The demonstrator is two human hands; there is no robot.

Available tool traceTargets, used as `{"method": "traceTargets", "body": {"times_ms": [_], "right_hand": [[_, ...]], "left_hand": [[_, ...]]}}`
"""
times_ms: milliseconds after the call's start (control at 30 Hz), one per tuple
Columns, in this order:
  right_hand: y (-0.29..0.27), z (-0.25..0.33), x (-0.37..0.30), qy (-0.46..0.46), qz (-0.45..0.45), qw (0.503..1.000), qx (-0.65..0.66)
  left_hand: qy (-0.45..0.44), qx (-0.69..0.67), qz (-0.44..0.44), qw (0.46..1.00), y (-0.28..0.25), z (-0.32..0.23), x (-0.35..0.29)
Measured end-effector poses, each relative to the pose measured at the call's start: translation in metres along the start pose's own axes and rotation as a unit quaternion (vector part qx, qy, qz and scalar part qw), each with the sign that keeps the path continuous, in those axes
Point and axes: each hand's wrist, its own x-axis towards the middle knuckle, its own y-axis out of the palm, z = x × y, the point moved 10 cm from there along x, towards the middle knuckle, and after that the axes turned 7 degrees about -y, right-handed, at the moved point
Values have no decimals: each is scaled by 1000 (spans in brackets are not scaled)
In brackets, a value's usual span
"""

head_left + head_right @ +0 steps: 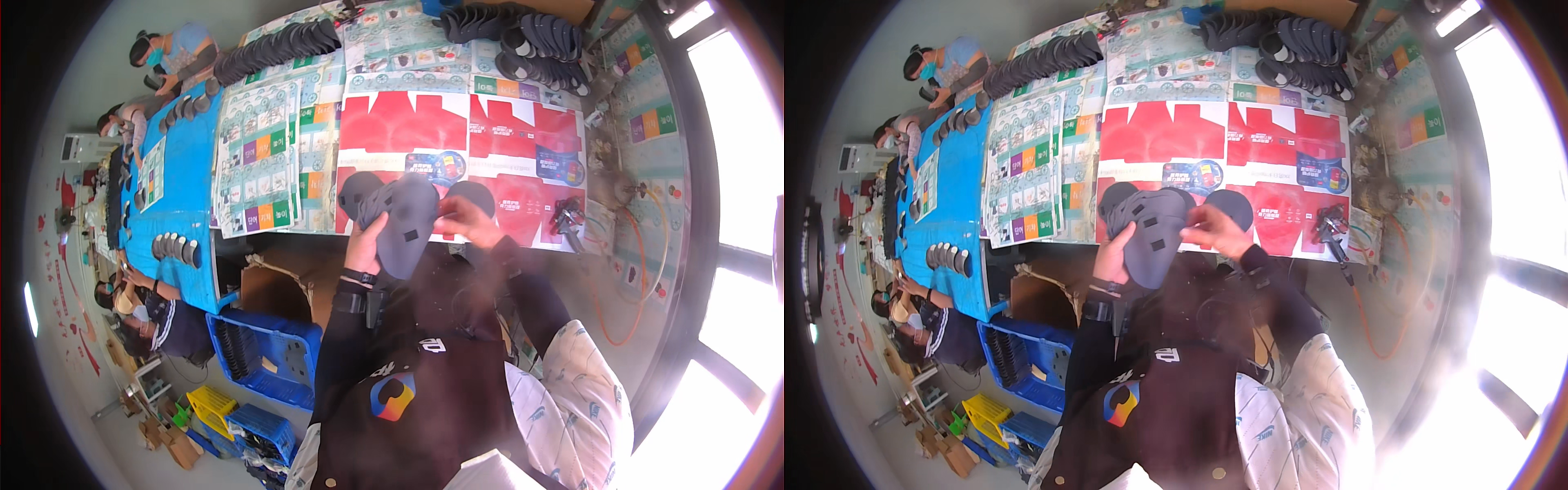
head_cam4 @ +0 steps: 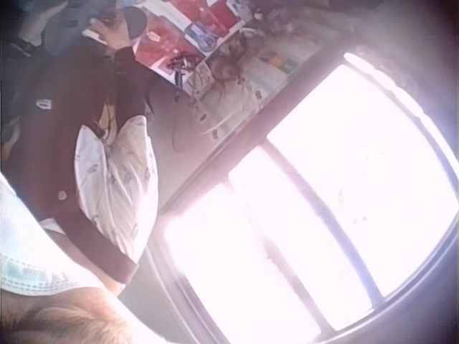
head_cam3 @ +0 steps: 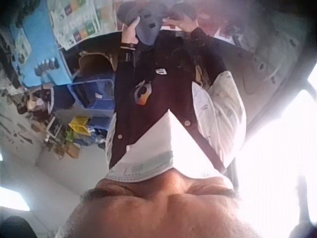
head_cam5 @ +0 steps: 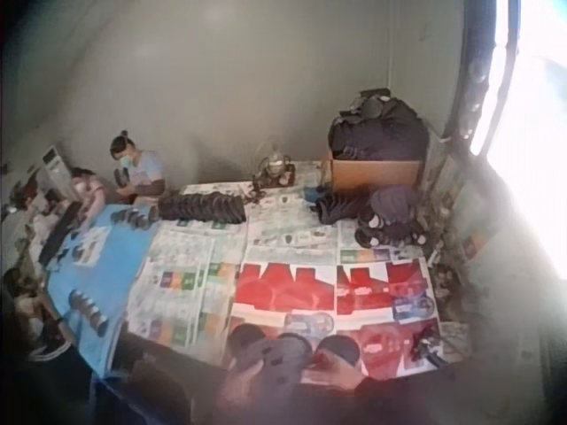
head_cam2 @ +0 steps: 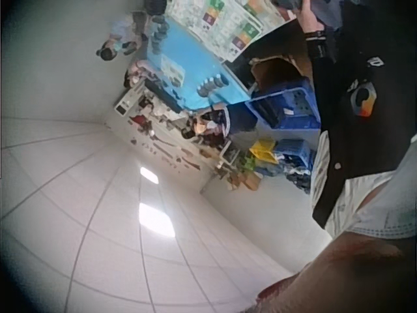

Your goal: The recorder is using a handheld hot-air gun and manual manipulation to assemble and refine shoe components at a workstation.

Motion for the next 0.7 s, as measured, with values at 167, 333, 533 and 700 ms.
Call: {"method": "traceTargets", "body": {"times_ms": [167,333,533,700], "right_hand": [[-26,42,-9,-49,-189,941,-275],[-33,30,-18,-53,-180,951,-247],[-98,-21,-35,18,-126,961,-245],[-222,-43,-71,22,-208,940,-270]], "left_hand": [[48,29,7,998,22,1,16],[73,-3,-25,997,10,9,31],[70,9,-77,994,-15,5,40],[35,-50,-81,995,-66,-10,38]]}}
